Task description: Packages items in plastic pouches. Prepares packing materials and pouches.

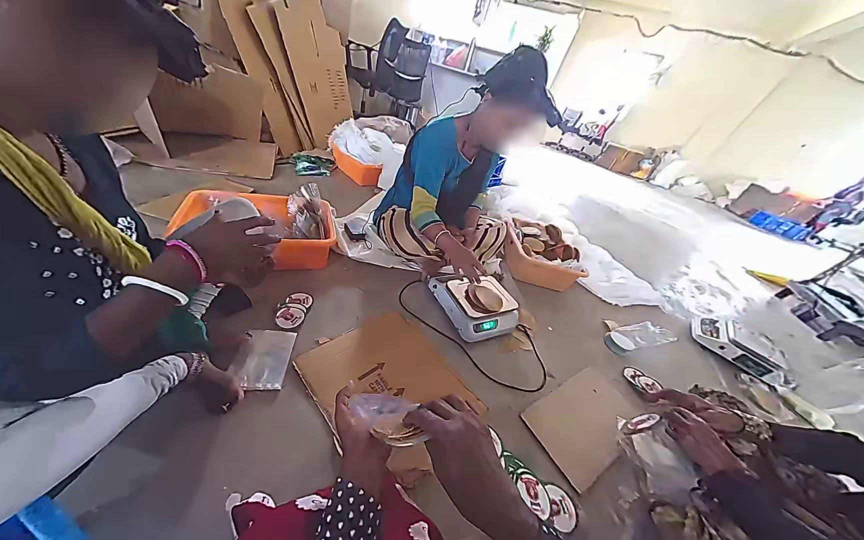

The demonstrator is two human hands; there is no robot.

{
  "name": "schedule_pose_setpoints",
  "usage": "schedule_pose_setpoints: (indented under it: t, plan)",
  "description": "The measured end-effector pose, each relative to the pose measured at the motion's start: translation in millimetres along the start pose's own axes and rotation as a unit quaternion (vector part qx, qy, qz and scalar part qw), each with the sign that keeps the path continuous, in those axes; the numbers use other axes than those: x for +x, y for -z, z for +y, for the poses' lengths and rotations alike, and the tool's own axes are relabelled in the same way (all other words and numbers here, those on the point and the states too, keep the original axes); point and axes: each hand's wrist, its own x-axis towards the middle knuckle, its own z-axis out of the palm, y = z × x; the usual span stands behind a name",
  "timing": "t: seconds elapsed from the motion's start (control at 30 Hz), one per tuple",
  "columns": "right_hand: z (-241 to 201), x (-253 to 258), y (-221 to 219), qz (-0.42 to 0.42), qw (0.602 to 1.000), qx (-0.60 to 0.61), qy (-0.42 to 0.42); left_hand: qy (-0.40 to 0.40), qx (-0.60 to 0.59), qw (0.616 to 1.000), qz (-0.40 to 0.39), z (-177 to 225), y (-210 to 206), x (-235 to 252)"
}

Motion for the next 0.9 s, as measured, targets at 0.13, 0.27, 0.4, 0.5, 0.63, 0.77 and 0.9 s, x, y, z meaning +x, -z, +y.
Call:
schedule_pose_setpoints:
  t: [0.13, 0.27, 0.4, 0.5, 0.63, 0.77, 0.9]
  plan:
    - [-1.8, 3.2, -9.0, -0.042, 0.999, 0.013, -0.023, 0.067, 0.011, 0.998, 0.016, -3.4, -0.2, -6.2]
    - [-4.4, 1.2, -12.3, -0.074, 0.994, 0.072, -0.043, 0.06, -0.018, 0.998, 0.013, -4.0, 1.0, -6.8]
    - [-2.5, -6.1, -9.5, -0.012, 0.988, 0.153, -0.028, 0.054, -0.048, 0.997, 0.01, -5.9, -0.6, -8.1]
    - [6.4, -9.5, -18.8, 0.169, 0.98, 0.096, -0.029, 0.073, -0.032, 0.997, 0.021, -4.7, 0.0, -7.8]
    - [18.6, -8.3, -19.5, 0.089, 0.986, 0.097, -0.099, 0.092, -0.008, 0.995, 0.024, -5.9, -2.1, -12.4]
    - [27.1, -11.6, -26.4, 0.125, 0.974, 0.163, -0.09, 0.079, 0.011, 0.997, 0.008, -7.0, -1.6, -12.2]
    - [26.4, -5.9, 4.3, 0.146, 0.95, 0.244, -0.132, 0.073, 0.04, 0.997, -0.003, -9.7, -2.0, -9.9]
